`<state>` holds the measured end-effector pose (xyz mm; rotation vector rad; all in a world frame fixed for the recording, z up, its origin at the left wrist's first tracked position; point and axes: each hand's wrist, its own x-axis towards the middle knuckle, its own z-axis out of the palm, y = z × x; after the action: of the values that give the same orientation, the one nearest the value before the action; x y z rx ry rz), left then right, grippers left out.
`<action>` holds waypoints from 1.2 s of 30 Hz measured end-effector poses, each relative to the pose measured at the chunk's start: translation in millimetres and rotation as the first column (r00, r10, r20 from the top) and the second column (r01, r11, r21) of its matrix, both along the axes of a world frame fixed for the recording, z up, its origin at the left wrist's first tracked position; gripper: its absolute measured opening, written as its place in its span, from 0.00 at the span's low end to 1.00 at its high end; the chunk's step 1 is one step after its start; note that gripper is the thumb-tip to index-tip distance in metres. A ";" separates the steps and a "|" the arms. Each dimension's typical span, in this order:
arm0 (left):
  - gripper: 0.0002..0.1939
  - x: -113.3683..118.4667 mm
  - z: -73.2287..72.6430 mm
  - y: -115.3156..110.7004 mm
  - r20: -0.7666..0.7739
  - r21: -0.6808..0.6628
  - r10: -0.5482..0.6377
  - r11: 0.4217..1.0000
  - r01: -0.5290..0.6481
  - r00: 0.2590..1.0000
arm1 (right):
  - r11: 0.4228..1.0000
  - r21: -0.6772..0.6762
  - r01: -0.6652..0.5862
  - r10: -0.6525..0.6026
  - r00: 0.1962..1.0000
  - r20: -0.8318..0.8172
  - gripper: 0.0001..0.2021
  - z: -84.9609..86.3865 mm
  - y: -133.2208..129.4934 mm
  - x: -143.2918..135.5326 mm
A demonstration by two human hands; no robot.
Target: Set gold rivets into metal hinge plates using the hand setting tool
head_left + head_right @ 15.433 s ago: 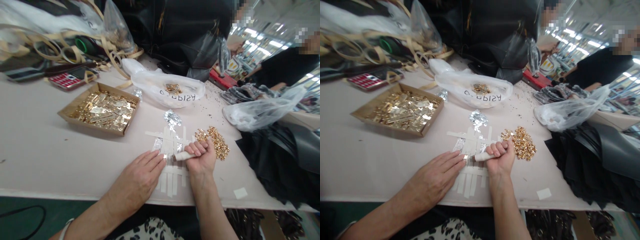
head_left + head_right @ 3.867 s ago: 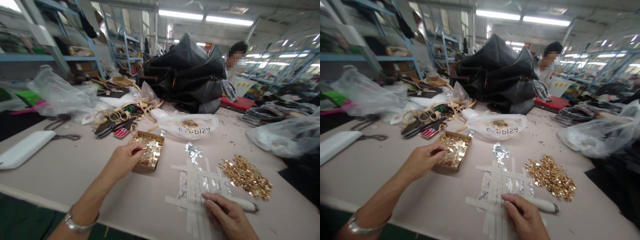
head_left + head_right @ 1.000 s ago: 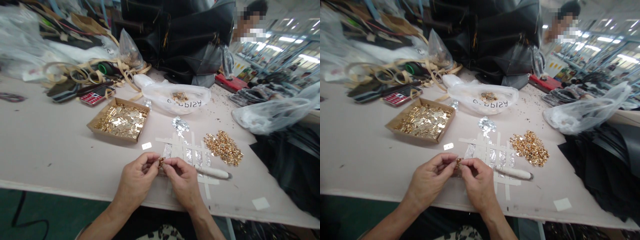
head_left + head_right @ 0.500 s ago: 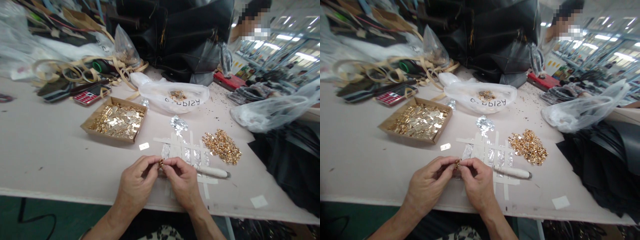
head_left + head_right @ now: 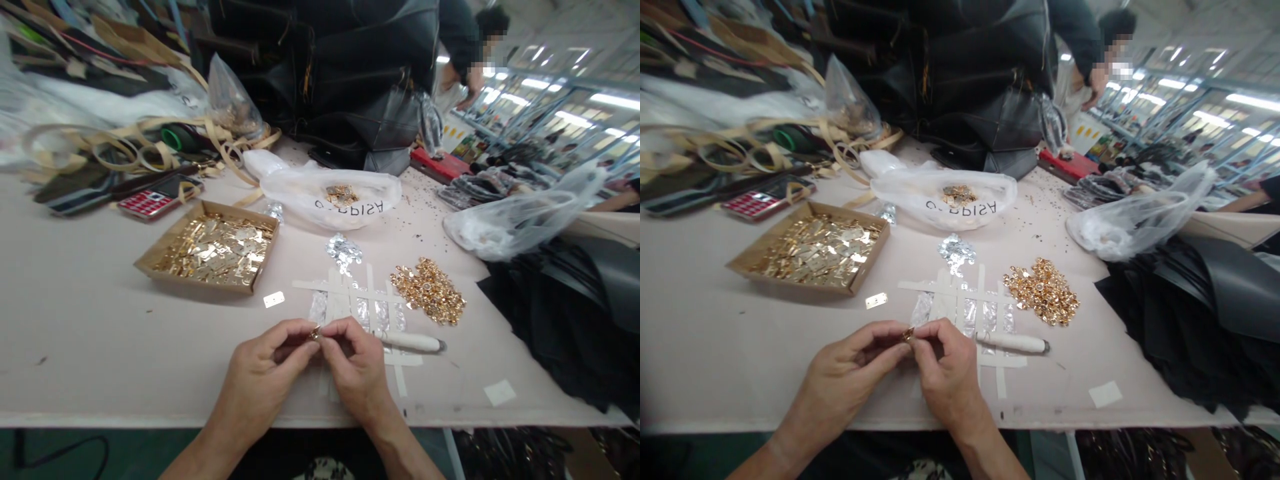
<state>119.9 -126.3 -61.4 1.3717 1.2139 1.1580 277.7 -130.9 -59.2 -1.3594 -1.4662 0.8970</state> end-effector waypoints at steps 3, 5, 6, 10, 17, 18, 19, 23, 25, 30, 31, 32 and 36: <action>0.05 1.0 2.0 -0.1 -0.017 -0.009 -0.021 1.000 0.020 1.000 | 1.000 0.011 0.010 -0.011 0.999 0.052 0.04 0.5 -0.2 0.2; 0.06 0.5 0.8 -0.1 -0.065 0.020 -0.028 0.999 0.029 0.997 | 0.998 0.056 -0.008 0.003 0.995 0.098 0.05 1.3 0.0 0.2; 0.07 0.2 -0.3 0.1 -0.096 0.042 -0.028 0.999 0.032 0.995 | 0.995 0.094 -0.023 0.011 0.992 0.127 0.05 2.0 0.2 0.5; 0.07 0.2 -3.7 5.8 -0.237 0.188 -0.039 0.978 0.086 0.971 | 0.981 0.180 -0.068 0.023 0.970 0.241 0.06 6.4 3.5 8.7; 0.11 6.1 -6.9 23.9 -0.482 0.453 -0.014 0.852 0.263 0.876 | 0.921 0.268 -0.282 -0.003 0.683 0.730 0.09 10.7 23.0 35.6; 0.12 5.9 -9.9 23.9 -0.522 0.476 -0.005 0.828 0.296 0.853 | 0.918 0.245 -0.311 0.002 0.622 0.783 0.10 11.4 23.8 37.0; 0.12 5.4 -13.3 23.1 -0.562 0.495 0.004 0.803 0.332 0.827 | 0.922 0.210 -0.326 0.019 0.578 0.816 0.10 12.6 23.6 37.9; 0.16 2.8 -25.1 17.1 -0.676 0.546 0.062 0.711 0.443 0.734 | 0.917 0.045 -0.397 0.201 0.557 0.806 0.11 24.6 18.7 42.3; 0.17 2.6 -26.4 15.3 -0.704 0.567 0.104 0.677 0.469 0.702 | 0.907 -0.021 -0.421 0.290 0.586 0.757 0.13 31.7 21.6 49.1; 0.19 4.6 -23.7 15.1 -0.717 0.591 0.138 0.640 0.491 0.683 | 0.984 -0.073 -0.161 0.167 0.721 0.672 0.12 37.9 59.8 75.4; 0.19 5.1 -24.1 15.2 -0.716 0.590 0.134 0.641 0.491 0.685 | 0.989 -0.099 -0.106 0.145 0.731 0.667 0.11 37.1 69.9 79.2; 0.19 5.5 -24.8 15.3 -0.716 0.585 0.128 0.646 0.490 0.686 | 0.989 -0.132 -0.071 0.141 0.737 0.662 0.11 36.0 79.4 81.7; 0.17 6.7 -30.0 14.8 -0.713 0.566 0.112 0.675 0.474 0.692 | 0.975 -0.217 -0.048 0.189 0.695 0.694 0.09 32.5 103.8 79.9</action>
<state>126.6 -111.6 -91.5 2.6999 1.0591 0.9956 357.7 -27.1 -26.7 -1.9002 -2.1197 0.6001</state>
